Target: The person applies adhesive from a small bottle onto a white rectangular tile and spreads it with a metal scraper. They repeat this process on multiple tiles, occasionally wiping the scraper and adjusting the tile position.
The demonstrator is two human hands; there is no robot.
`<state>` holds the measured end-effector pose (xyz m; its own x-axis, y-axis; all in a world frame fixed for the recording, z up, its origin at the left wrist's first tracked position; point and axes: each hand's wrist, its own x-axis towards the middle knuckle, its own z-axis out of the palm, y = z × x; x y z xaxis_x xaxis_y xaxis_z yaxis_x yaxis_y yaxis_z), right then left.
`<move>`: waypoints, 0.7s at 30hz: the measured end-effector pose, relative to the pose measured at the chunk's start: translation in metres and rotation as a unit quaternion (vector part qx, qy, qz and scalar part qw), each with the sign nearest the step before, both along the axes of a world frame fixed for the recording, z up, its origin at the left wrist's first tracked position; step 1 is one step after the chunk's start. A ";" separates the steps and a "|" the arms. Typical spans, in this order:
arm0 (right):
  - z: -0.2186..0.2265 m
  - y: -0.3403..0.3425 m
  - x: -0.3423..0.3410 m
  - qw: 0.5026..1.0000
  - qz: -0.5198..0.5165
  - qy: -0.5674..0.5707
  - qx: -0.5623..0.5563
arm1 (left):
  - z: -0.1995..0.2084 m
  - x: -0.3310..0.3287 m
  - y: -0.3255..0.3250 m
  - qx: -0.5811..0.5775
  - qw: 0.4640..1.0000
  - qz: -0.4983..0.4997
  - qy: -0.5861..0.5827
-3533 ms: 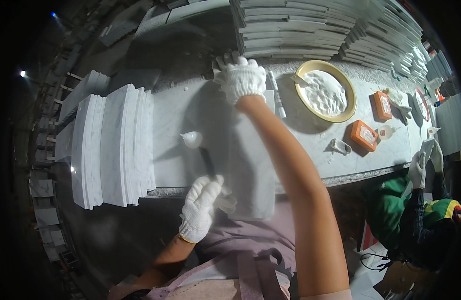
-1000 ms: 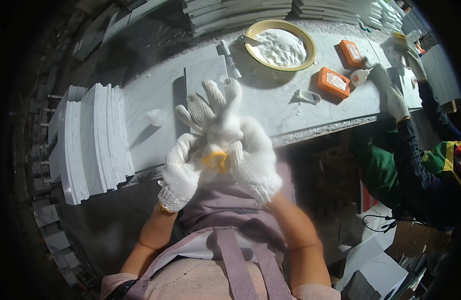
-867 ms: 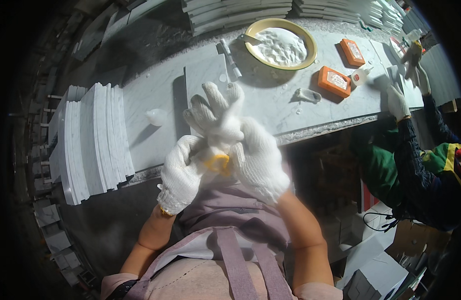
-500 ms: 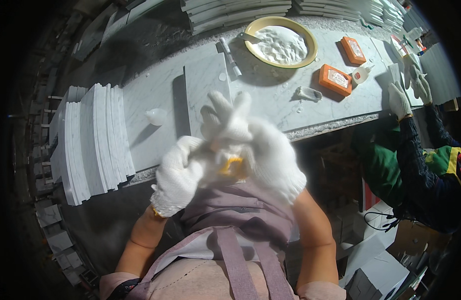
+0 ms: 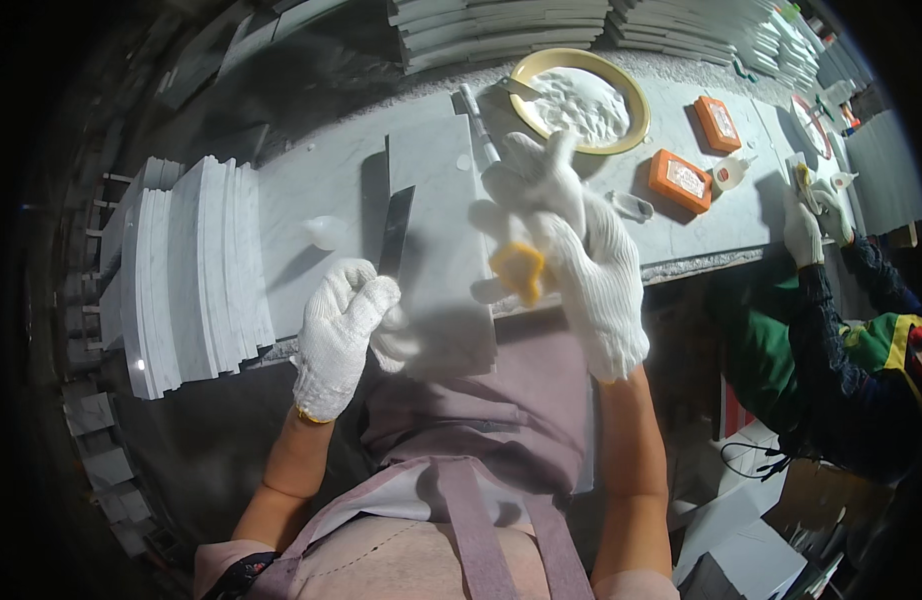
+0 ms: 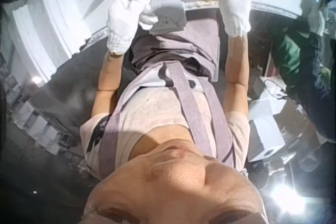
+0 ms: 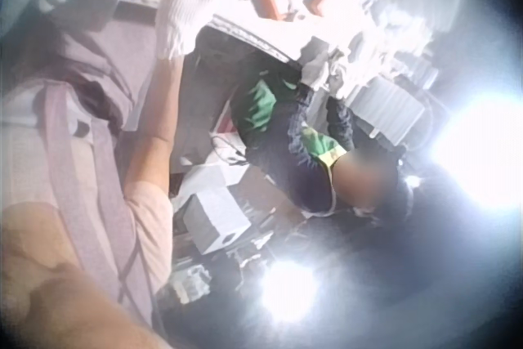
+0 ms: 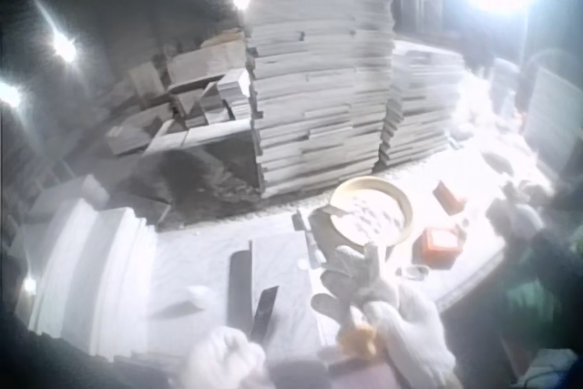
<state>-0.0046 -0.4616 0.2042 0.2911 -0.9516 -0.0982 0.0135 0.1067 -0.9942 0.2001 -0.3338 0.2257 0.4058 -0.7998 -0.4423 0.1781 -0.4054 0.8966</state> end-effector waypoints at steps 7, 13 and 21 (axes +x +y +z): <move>0.026 -0.060 0.111 0.990 0.029 0.058 -0.122 | -0.005 0.009 0.029 -0.034 0.998 0.040 0.028; 0.013 -0.086 0.205 0.886 0.159 0.277 -0.336 | -0.017 0.007 0.049 -0.053 0.987 0.091 0.124; -0.008 -0.132 0.132 0.794 0.026 0.395 -0.462 | -0.035 0.015 0.050 -0.031 0.984 0.073 0.158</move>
